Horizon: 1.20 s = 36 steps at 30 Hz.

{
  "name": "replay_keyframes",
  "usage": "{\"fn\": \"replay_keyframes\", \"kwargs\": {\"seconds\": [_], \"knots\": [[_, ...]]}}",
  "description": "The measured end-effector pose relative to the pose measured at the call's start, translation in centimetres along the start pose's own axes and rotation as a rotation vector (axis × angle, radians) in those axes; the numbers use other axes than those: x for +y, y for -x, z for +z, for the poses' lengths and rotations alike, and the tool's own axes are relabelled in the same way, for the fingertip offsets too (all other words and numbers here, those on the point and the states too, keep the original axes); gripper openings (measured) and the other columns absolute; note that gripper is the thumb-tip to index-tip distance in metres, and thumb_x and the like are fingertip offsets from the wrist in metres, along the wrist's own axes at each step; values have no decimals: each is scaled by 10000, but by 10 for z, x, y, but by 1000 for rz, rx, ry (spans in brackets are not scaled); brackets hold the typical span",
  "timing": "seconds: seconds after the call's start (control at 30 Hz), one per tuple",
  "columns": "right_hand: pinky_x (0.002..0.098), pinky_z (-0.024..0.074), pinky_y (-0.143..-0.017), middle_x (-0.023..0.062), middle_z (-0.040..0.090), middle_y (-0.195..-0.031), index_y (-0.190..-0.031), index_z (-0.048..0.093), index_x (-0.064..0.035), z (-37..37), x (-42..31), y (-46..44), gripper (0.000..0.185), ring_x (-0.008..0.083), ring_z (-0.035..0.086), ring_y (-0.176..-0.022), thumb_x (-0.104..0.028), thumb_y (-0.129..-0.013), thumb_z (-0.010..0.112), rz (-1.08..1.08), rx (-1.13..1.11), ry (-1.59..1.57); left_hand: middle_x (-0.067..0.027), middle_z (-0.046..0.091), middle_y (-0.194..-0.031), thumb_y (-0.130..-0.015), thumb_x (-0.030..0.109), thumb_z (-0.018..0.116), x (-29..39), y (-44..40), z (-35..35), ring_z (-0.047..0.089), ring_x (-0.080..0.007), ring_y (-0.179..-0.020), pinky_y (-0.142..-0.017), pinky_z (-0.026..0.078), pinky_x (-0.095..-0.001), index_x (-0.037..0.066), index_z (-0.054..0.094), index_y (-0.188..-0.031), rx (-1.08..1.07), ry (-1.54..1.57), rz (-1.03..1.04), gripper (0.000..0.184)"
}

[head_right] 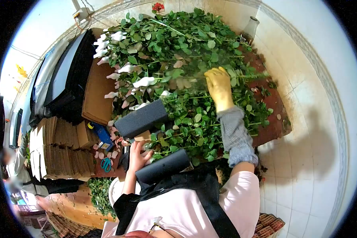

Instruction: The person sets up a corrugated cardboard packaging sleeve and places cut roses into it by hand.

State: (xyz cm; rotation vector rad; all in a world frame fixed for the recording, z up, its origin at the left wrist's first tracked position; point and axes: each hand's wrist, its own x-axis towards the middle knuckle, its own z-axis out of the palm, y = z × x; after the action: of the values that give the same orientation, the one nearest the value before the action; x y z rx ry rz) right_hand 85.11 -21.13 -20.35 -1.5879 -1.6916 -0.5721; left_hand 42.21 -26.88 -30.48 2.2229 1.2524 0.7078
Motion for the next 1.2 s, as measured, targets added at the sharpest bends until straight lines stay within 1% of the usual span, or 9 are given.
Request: {"fn": "replay_keyframes", "kwargs": {"seconds": [0.23, 0.33, 0.43, 0.53, 0.67, 0.77, 0.9, 1.03, 1.2], "knots": [[429, 458, -1099, 16, 618, -647, -791, 674, -148, -59, -81, 32, 127, 181, 614, -626, -54, -876, 667, -229, -496, -102, -159, 567, -1029, -720, 214, 804, -5, -1, 3, 547, -375, -972, -845, 454, -458, 38, 606, -1151, -2, -63, 19, 506], [410, 492, -978, 1, 646, -679, -797, 664, -185, 11, -84, 106, 111, 183, 629, -686, -146, -900, 661, -167, -1099, 130, -171, 582, -1013, -731, 248, 806, -16, 1, 6, 549, -383, -960, -846, 457, -464, 0, 611, -1118, -6, -123, 89, 499], [437, 503, -871, 80, 666, -741, -829, 667, -111, 41, -76, 164, 47, 295, 658, -756, -137, -829, 706, -78, -634, -327, -127, 652, -1074, -742, 318, 804, -4, -2, -1, 589, -319, -1018, -920, 446, -441, 22, 658, -1113, -13, -261, 179, 497], [449, 511, -858, 96, 685, -770, -894, 694, -106, 12, -81, 129, 78, 321, 672, -793, -152, -831, 697, 18, -789, -358, -146, 524, -1344, -704, 350, 812, 14, -3, -13, 473, -361, -1242, -1042, 376, -518, 67, 685, -1069, 66, -455, 201, 479], [431, 486, -998, 146, 672, -1222, -1242, 649, -127, -7, -69, 74, 343, 325, 627, -1136, -294, -951, 578, 135, -1357, -292, -211, 447, -1369, -662, 306, 851, 3, -5, -7, 447, -411, -1216, -1041, 399, -500, 28, 665, -1092, 38, -299, 115, 545], [436, 454, -1053, 142, 620, -1311, -1337, 585, -145, -10, -57, 25, 407, 316, 583, -1210, -299, -960, 600, 31, -1183, -365, -196, 471, -1322, -659, 245, 859, 5, -3, -4, 466, -387, -1179, -1015, 416, -488, 3, 655, -1094, 67, -207, 99, 538], [422, 463, -1069, 99, 615, -1348, -1367, 548, -108, 41, -40, -67, 422, 256, 590, -1230, -246, -972, 603, -112, -516, -513, -171, 467, -1331, -682, 301, 839, 3, 0, -4, 442, -388, -1205, -1040, 375, -518, 47, 666, -1103, 0, -284, 56, 521], [435, 507, -955, 141, 656, -1228, -1348, 555, -103, 100, -7, -160, 454, 328, 619, -1107, -205, -917, 653, 23, -70, -141, -182, 457, -1339, -704, 306, 833, -3, -1, 0, 433, -397, -1241, -1052, 373, -521, 44, 671, -1091, 4, -275, 65, 494], [418, 524, -883, 93, 668, -1101, -1310, 512, -65, 182, 26, -137, 515, 300, 660, -968, -139, -837, 700, 202, -403, 280, -187, 469, -1320, -695, 281, 836, -2, 0, 1, 454, -391, -1223, -1032, 395, -515, 37, 679, -1095, -1, -245, 55, 494]]}}
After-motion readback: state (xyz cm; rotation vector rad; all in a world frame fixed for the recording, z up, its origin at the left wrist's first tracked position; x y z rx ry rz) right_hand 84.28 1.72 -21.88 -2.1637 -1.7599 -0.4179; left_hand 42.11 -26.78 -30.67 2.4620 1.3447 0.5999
